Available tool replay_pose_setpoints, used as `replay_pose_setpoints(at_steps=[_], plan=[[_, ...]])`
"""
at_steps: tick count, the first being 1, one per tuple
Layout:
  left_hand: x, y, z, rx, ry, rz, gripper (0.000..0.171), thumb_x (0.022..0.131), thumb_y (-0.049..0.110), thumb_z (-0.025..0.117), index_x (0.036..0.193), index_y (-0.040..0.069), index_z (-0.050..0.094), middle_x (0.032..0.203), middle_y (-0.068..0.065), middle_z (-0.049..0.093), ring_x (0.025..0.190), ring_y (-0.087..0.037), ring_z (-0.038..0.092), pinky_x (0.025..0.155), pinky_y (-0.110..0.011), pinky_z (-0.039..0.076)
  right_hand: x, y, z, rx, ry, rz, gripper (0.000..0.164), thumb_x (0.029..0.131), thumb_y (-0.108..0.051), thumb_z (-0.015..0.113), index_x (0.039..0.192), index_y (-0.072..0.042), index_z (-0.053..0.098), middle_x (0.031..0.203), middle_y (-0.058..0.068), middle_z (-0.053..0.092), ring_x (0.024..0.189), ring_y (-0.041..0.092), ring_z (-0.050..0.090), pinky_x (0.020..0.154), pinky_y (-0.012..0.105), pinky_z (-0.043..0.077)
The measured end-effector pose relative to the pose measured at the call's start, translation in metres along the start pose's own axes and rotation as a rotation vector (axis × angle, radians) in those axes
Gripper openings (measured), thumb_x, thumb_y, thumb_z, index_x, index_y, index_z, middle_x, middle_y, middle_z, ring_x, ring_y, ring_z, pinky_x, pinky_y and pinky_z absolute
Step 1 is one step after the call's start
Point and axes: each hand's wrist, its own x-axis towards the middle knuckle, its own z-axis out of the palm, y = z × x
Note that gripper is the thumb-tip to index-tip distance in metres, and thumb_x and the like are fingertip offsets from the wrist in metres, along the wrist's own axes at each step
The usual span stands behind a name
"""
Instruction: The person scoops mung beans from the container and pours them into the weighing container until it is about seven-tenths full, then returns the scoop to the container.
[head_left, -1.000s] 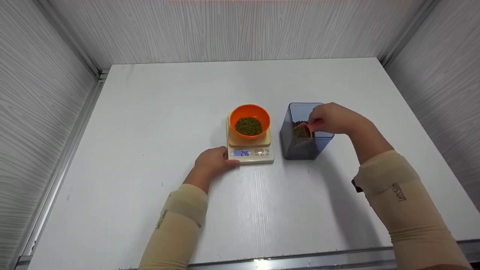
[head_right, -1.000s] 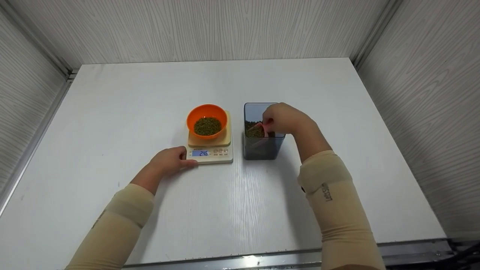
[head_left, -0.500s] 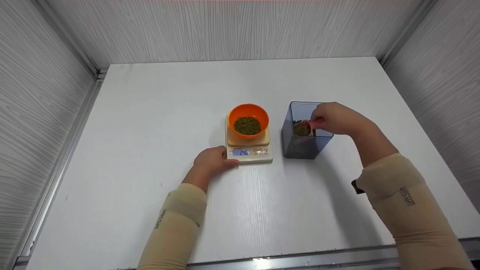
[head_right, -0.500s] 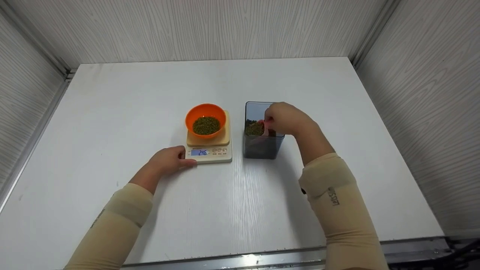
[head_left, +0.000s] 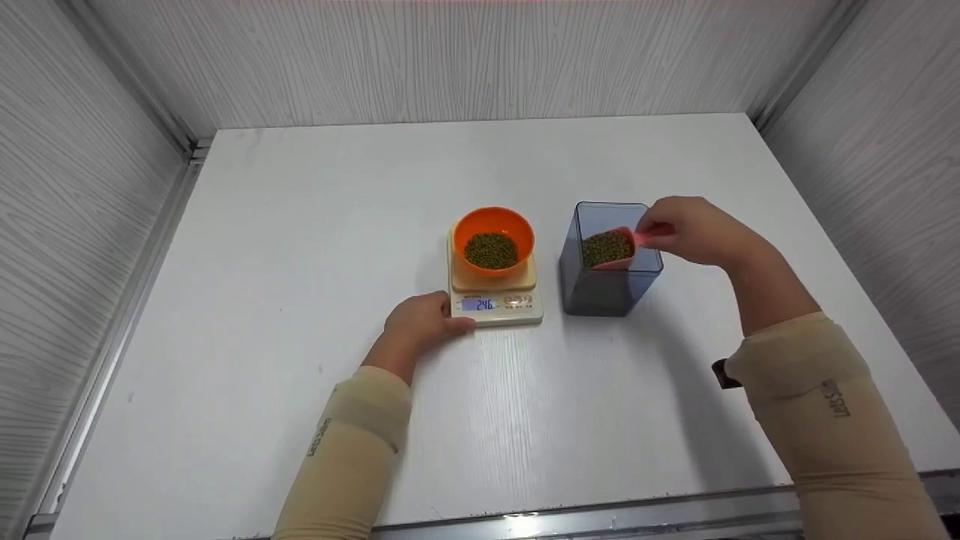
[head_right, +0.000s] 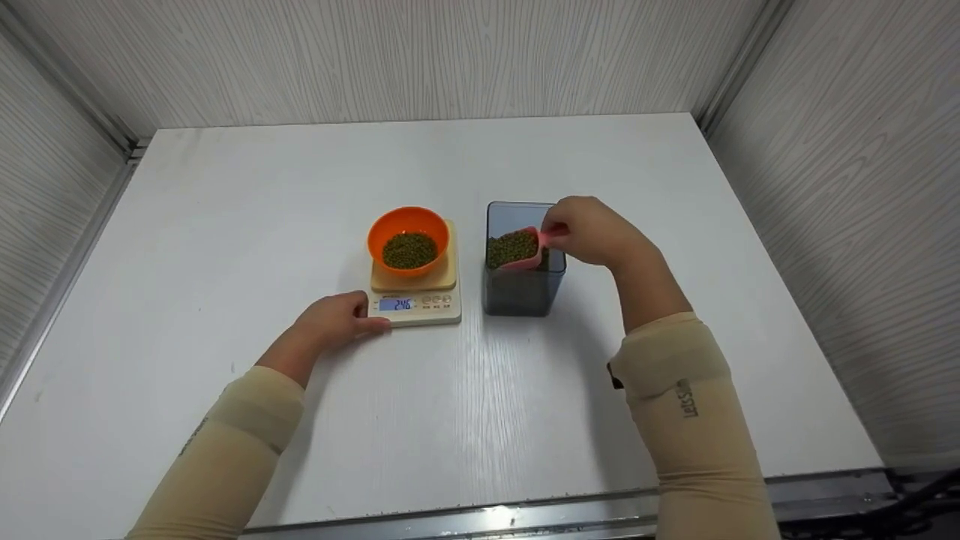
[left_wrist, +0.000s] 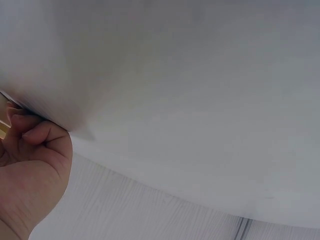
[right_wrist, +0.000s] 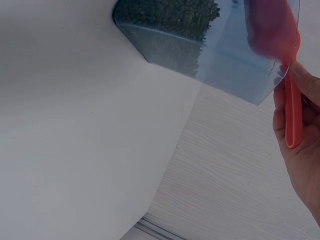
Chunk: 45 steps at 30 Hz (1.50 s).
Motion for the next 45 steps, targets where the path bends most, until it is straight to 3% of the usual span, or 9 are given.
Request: replay_pose_setpoints(at_steps=[5, 21, 32, 42, 45], plan=[[0.0, -0.001, 0.0, -0.004, 0.003, -0.009, 0.048, 0.074, 0.055, 0.065, 0.102, 0.016, 0.059, 0.085, -0.002, 0.057, 0.082, -0.021, 0.048, 0.08, -0.035, 0.041, -0.005, 0.004, -0.003, 0.013, 0.022, -0.006, 0.01, 0.084, -0.007, 0.063, 0.094, -0.006, 0.066, 0.091, 0.005, 0.06, 0.082, 0.019, 0.05, 0.072, 0.037, 0.043], [-0.001, -0.001, -0.002, 0.013, 0.003, -0.008, 0.047, 0.075, 0.055, 0.065, 0.099, 0.016, 0.059, 0.082, -0.002, 0.056, 0.081, -0.021, 0.047, 0.078, -0.035, 0.041, -0.021, 0.024, -0.003, 0.146, 0.097, 0.124, 0.016, 0.087, -0.016, 0.061, 0.101, -0.01, 0.064, 0.095, 0.004, 0.059, 0.085, 0.018, 0.05, 0.071, 0.031, 0.042], [0.001, -0.002, -0.002, 0.012, 0.0, -0.004, 0.048, 0.075, 0.055, 0.064, 0.102, 0.016, 0.059, 0.086, -0.002, 0.058, 0.081, -0.021, 0.049, 0.079, -0.036, 0.041, -0.027, 0.035, 0.01, 0.324, 0.123, 0.153, 0.02, 0.087, -0.023, 0.062, 0.102, -0.01, 0.064, 0.094, 0.004, 0.06, 0.084, 0.017, 0.053, 0.07, 0.018, 0.044], [0.003, -0.003, 0.001, 0.015, 0.001, 0.019, 0.051, 0.075, 0.056, 0.065, 0.103, 0.014, 0.059, 0.087, -0.003, 0.058, 0.082, -0.021, 0.048, 0.08, -0.037, 0.041, -0.034, 0.007, 0.004, 0.404, 0.127, 0.203, 0.021, 0.089, -0.017, 0.06, 0.104, -0.003, 0.062, 0.096, 0.008, 0.059, 0.086, 0.018, 0.052, 0.073, 0.016, 0.044], [0.003, -0.003, 0.001, 0.012, 0.004, 0.011, 0.051, 0.074, 0.056, 0.065, 0.104, 0.015, 0.059, 0.088, -0.002, 0.059, 0.083, -0.021, 0.049, 0.081, -0.037, 0.042, -0.032, 0.008, 0.003, 0.408, 0.137, 0.198, 0.022, 0.089, -0.018, 0.06, 0.105, -0.003, 0.062, 0.097, 0.008, 0.059, 0.086, 0.018, 0.052, 0.074, 0.015, 0.044]])
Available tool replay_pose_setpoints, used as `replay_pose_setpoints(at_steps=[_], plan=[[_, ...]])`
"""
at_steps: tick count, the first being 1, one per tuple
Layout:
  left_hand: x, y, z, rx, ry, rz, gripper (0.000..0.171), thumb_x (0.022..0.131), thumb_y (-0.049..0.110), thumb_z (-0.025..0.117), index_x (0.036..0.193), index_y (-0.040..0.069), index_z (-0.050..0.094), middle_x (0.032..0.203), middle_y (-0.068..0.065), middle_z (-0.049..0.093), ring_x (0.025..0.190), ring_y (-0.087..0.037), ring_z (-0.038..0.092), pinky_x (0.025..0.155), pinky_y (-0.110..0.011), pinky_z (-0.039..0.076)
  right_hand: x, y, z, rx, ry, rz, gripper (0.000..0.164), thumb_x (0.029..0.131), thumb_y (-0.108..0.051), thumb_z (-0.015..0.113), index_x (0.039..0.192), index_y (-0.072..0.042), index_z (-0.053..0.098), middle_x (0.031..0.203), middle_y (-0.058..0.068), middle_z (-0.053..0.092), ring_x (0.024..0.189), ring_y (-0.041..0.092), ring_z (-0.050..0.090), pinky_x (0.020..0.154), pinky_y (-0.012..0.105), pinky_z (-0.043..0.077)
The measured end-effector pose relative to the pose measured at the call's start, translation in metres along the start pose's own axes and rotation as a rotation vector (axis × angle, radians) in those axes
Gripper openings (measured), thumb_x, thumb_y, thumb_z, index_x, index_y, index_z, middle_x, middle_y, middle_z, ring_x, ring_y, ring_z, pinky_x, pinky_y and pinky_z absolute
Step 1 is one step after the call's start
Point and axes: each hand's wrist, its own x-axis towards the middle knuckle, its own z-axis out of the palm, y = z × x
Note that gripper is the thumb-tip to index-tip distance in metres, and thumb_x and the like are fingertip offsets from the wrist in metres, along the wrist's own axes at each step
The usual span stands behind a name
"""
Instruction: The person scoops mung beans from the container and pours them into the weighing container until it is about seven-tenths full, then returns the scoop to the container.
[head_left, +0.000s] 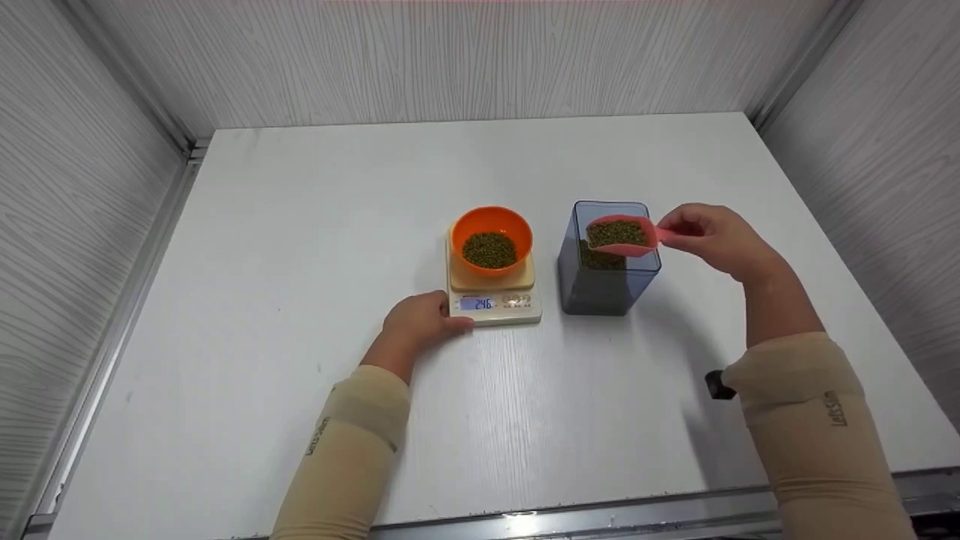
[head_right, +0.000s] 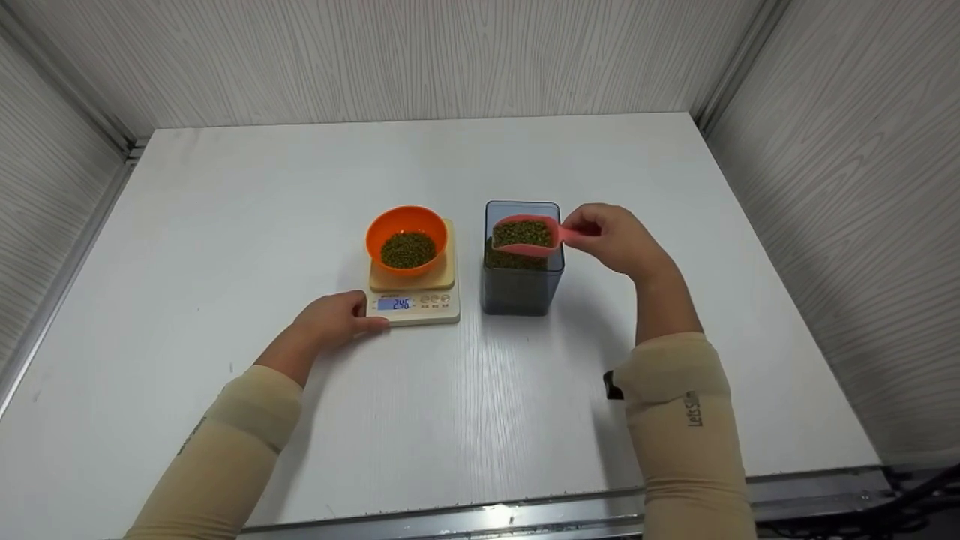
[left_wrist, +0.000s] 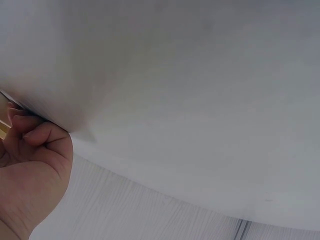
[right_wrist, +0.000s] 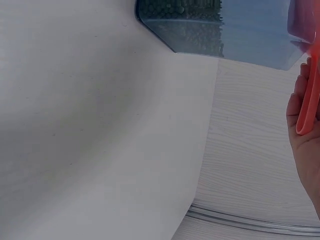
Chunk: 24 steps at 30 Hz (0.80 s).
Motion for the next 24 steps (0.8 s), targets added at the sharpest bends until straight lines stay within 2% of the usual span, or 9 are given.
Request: replay_pose_setpoints(at_steps=[7, 12, 16, 19, 24], plan=[[-0.002, 0.001, -0.002, -0.005, 0.001, 0.0, 0.05, 0.074, 0.055, 0.065, 0.103, 0.014, 0.059, 0.09, -0.004, 0.059, 0.084, -0.022, 0.049, 0.083, -0.038, 0.041, 0.014, 0.007, 0.004, -0.003, -0.011, -0.081, 0.024, 0.087, -0.025, 0.061, 0.106, -0.009, 0.063, 0.098, 0.005, 0.059, 0.088, 0.017, 0.053, 0.074, 0.016, 0.045], [-0.003, 0.002, -0.002, -0.011, 0.005, 0.0, 0.05, 0.074, 0.054, 0.066, 0.103, 0.014, 0.059, 0.091, -0.004, 0.059, 0.085, -0.022, 0.049, 0.084, -0.037, 0.041, 0.021, -0.008, 0.013, -0.013, -0.017, -0.119, 0.025, 0.087, -0.028, 0.061, 0.104, -0.01, 0.063, 0.097, 0.004, 0.059, 0.087, 0.017, 0.052, 0.073, 0.018, 0.045], [-0.003, 0.002, -0.001, -0.015, 0.0, -0.011, 0.049, 0.074, 0.055, 0.066, 0.101, 0.016, 0.059, 0.086, -0.003, 0.058, 0.082, -0.021, 0.049, 0.08, -0.036, 0.042, 0.029, -0.023, 0.023, -0.023, -0.013, -0.155, 0.023, 0.087, -0.028, 0.061, 0.103, -0.01, 0.063, 0.096, 0.003, 0.059, 0.085, 0.017, 0.051, 0.071, 0.02, 0.044], [-0.002, 0.002, -0.001, -0.016, -0.005, -0.019, 0.049, 0.074, 0.057, 0.065, 0.101, 0.016, 0.059, 0.085, -0.002, 0.058, 0.082, -0.021, 0.049, 0.08, -0.036, 0.042, 0.035, -0.033, 0.03, -0.037, -0.011, -0.155, 0.023, 0.087, -0.029, 0.061, 0.102, -0.012, 0.063, 0.097, 0.001, 0.059, 0.085, 0.017, 0.051, 0.073, 0.024, 0.045], [-0.004, 0.003, -0.001, -0.034, -0.011, -0.023, 0.05, 0.074, 0.056, 0.065, 0.106, 0.017, 0.059, 0.092, -0.001, 0.06, 0.088, -0.021, 0.051, 0.086, -0.037, 0.041, 0.046, -0.044, 0.043, -0.074, -0.024, -0.09, 0.023, 0.088, -0.028, 0.06, 0.104, -0.013, 0.062, 0.099, 0.002, 0.057, 0.087, 0.018, 0.049, 0.077, 0.032, 0.045]])
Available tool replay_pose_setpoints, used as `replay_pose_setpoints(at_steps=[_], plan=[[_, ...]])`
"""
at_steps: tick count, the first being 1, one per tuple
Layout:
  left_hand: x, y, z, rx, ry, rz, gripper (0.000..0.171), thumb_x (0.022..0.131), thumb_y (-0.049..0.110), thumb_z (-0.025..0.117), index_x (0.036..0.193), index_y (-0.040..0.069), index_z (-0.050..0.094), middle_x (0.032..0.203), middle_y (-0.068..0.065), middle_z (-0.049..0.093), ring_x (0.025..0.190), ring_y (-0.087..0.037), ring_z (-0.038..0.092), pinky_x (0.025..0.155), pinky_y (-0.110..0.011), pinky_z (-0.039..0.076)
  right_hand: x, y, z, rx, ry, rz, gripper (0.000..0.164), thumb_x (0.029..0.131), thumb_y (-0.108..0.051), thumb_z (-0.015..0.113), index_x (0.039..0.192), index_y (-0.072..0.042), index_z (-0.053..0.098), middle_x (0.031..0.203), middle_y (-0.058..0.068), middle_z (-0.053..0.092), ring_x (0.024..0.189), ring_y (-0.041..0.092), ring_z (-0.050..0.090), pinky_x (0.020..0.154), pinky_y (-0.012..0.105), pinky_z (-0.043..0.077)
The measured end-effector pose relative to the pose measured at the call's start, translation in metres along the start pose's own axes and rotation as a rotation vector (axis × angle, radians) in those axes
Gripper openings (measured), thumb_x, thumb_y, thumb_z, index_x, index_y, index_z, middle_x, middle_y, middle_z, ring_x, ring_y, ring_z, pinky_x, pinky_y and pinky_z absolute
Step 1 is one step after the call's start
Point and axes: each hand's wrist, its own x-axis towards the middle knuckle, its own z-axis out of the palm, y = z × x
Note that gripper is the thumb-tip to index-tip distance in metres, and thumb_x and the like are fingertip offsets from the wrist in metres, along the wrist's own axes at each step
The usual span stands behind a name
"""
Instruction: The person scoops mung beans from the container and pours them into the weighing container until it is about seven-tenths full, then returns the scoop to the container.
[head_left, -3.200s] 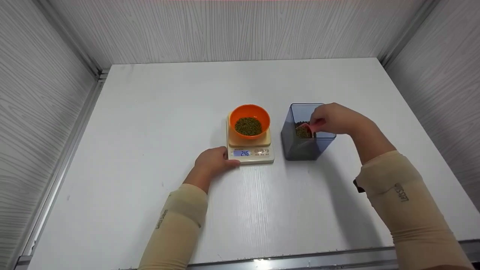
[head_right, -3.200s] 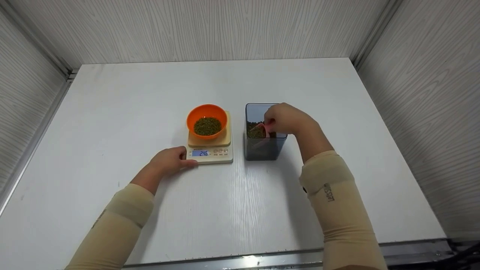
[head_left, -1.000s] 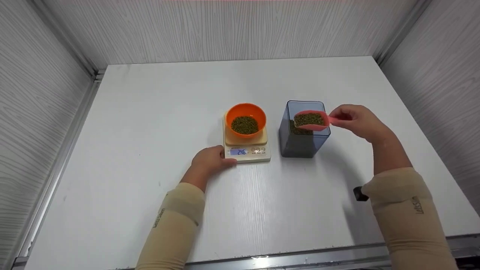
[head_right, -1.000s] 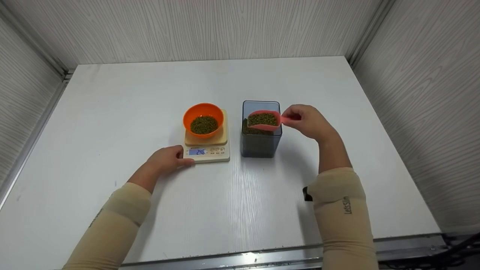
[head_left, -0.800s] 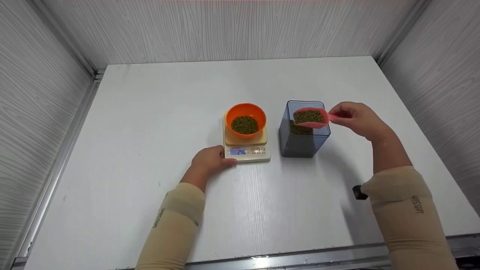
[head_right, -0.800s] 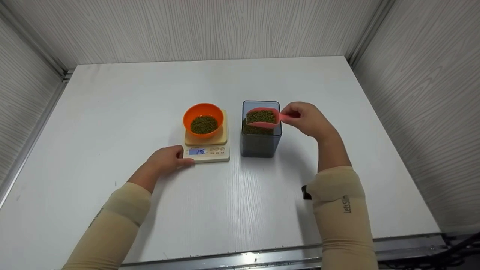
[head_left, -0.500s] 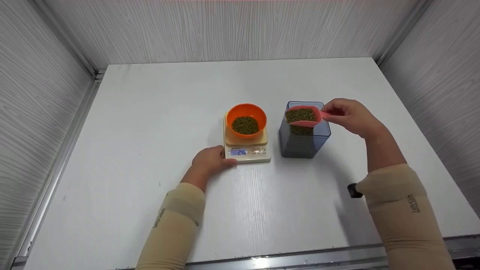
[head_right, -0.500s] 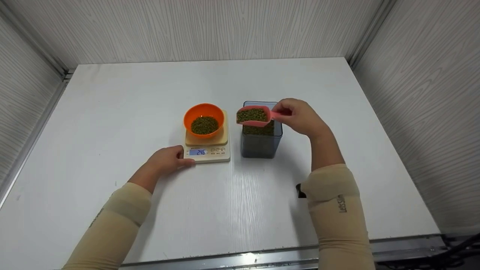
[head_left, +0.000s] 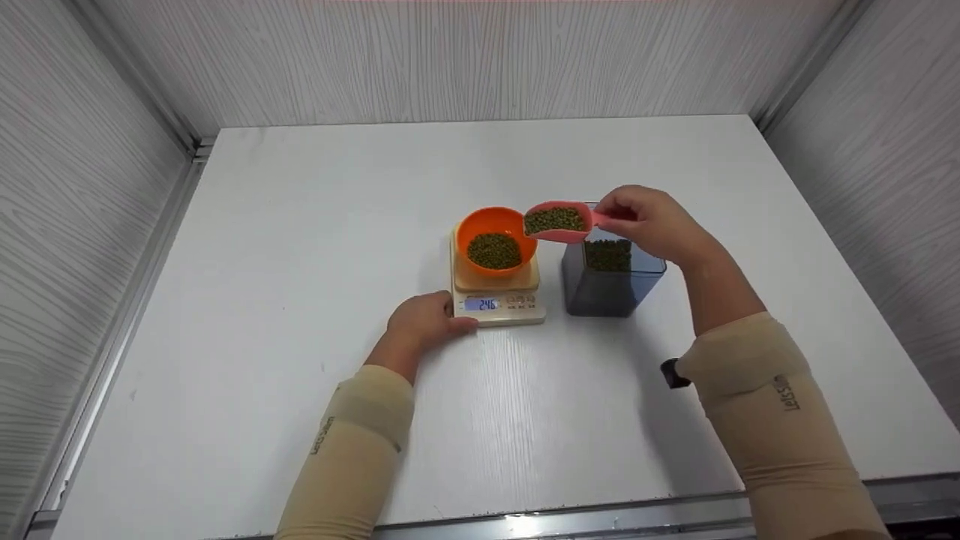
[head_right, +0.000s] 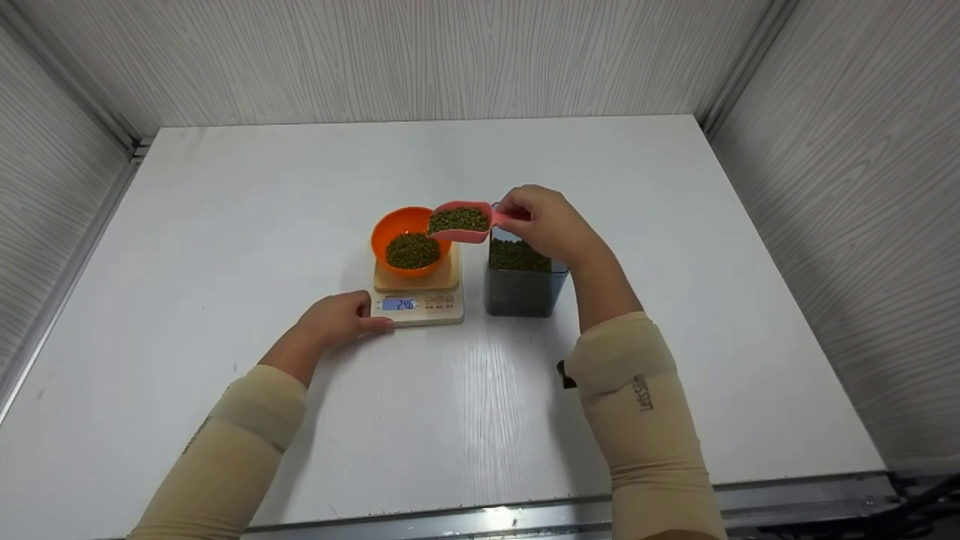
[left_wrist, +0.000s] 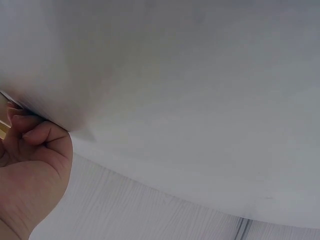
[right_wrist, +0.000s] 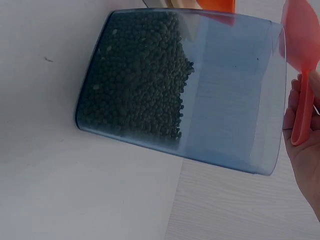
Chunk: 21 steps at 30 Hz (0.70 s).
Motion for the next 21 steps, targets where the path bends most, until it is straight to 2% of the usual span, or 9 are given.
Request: replay_pose_setpoints(at_steps=[4, 9, 21], plan=[[0.0, 0.0, 0.0, -0.022, -0.002, -0.002, 0.051, 0.074, 0.055, 0.066, 0.109, 0.018, 0.06, 0.099, 0.0, 0.062, 0.091, -0.02, 0.052, 0.09, -0.037, 0.04, 0.008, -0.005, 0.009, -0.038, -0.035, 0.027, 0.02, 0.089, -0.024, 0.059, 0.105, -0.012, 0.061, 0.101, 0.003, 0.056, 0.09, 0.02, 0.049, 0.079, 0.035, 0.045], [0.001, 0.0, 0.0, -0.017, -0.005, 0.001, 0.051, 0.074, 0.055, 0.066, 0.109, 0.019, 0.06, 0.099, 0.0, 0.062, 0.091, -0.02, 0.051, 0.09, -0.037, 0.04, 0.014, -0.009, 0.016, -0.094, -0.057, 0.001, 0.018, 0.089, -0.02, 0.059, 0.104, -0.01, 0.061, 0.101, 0.004, 0.056, 0.09, 0.02, 0.049, 0.081, 0.037, 0.044], [0.001, 0.0, -0.001, 0.012, -0.005, -0.001, 0.051, 0.075, 0.055, 0.065, 0.108, 0.017, 0.059, 0.095, -0.001, 0.061, 0.089, -0.021, 0.051, 0.088, -0.037, 0.041, 0.018, -0.016, 0.019, -0.208, -0.086, -0.017, 0.02, 0.089, -0.019, 0.06, 0.106, -0.008, 0.061, 0.099, 0.007, 0.056, 0.089, 0.022, 0.05, 0.081, 0.038, 0.046]])
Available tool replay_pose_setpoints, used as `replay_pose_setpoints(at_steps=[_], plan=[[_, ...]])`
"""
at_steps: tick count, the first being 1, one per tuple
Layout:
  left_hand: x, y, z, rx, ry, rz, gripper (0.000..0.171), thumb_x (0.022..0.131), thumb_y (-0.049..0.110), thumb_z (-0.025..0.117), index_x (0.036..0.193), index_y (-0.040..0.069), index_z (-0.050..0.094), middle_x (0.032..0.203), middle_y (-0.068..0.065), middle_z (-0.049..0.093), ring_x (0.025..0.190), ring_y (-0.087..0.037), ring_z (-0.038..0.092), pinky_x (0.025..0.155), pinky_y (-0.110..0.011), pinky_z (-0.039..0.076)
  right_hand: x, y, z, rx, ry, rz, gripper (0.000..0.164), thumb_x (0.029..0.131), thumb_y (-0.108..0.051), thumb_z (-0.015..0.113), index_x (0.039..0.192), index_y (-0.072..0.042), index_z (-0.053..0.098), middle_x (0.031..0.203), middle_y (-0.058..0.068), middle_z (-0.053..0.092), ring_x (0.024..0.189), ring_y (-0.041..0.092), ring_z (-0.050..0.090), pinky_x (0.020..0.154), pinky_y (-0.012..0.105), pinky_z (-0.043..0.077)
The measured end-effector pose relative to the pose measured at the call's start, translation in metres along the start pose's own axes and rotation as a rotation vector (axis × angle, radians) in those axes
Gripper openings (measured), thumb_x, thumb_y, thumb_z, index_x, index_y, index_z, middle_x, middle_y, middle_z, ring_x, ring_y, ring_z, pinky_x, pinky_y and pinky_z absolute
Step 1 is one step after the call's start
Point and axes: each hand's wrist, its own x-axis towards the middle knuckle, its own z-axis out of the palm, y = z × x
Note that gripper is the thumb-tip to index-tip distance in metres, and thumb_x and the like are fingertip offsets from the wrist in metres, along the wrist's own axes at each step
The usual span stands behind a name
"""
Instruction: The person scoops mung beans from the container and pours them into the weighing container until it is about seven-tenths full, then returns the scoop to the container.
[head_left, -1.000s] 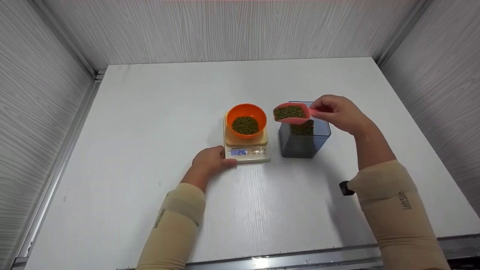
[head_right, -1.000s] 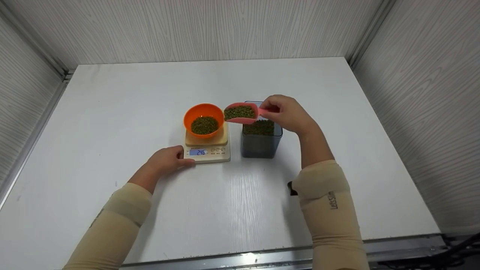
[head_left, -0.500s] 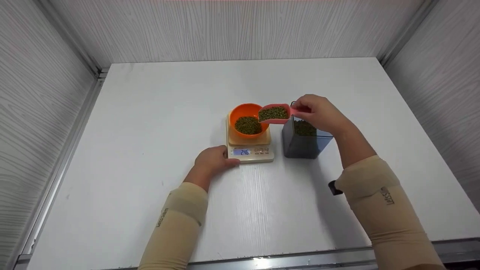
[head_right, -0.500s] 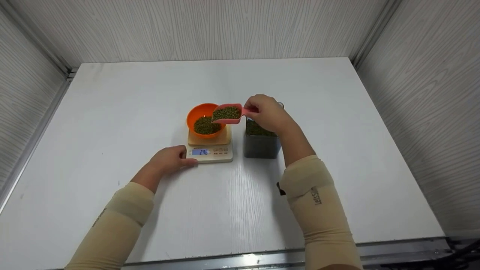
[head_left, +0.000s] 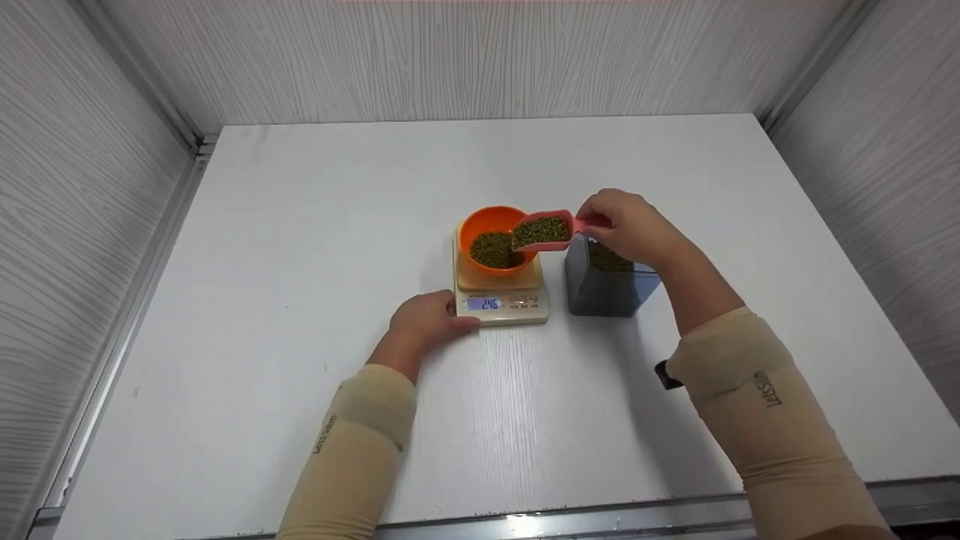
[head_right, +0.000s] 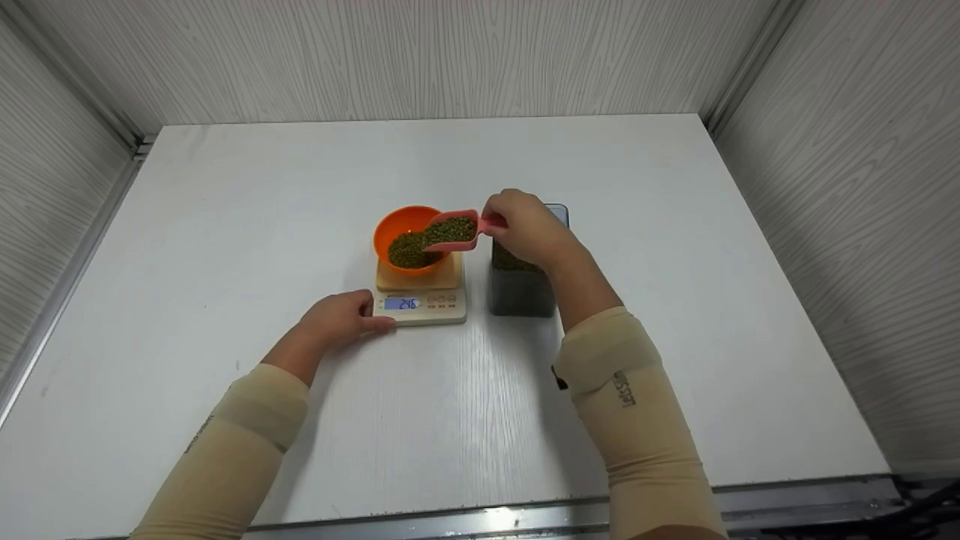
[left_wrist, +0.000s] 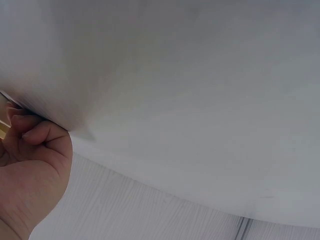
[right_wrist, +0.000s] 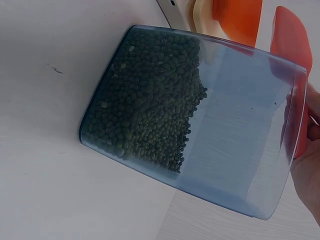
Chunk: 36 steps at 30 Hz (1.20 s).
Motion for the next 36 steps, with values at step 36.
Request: replay_pose_setpoints(at_steps=[36], plan=[[-0.002, 0.001, -0.003, 0.041, 0.009, 0.008, 0.053, 0.074, 0.056, 0.065, 0.106, 0.015, 0.059, 0.089, -0.002, 0.059, 0.084, -0.021, 0.05, 0.082, -0.037, 0.042, 0.011, -0.012, 0.0, -0.191, 0.083, -0.079, 0.015, 0.089, -0.011, 0.057, 0.1, -0.002, 0.061, 0.092, 0.01, 0.055, 0.086, 0.023, 0.051, 0.079, 0.038, 0.046]])
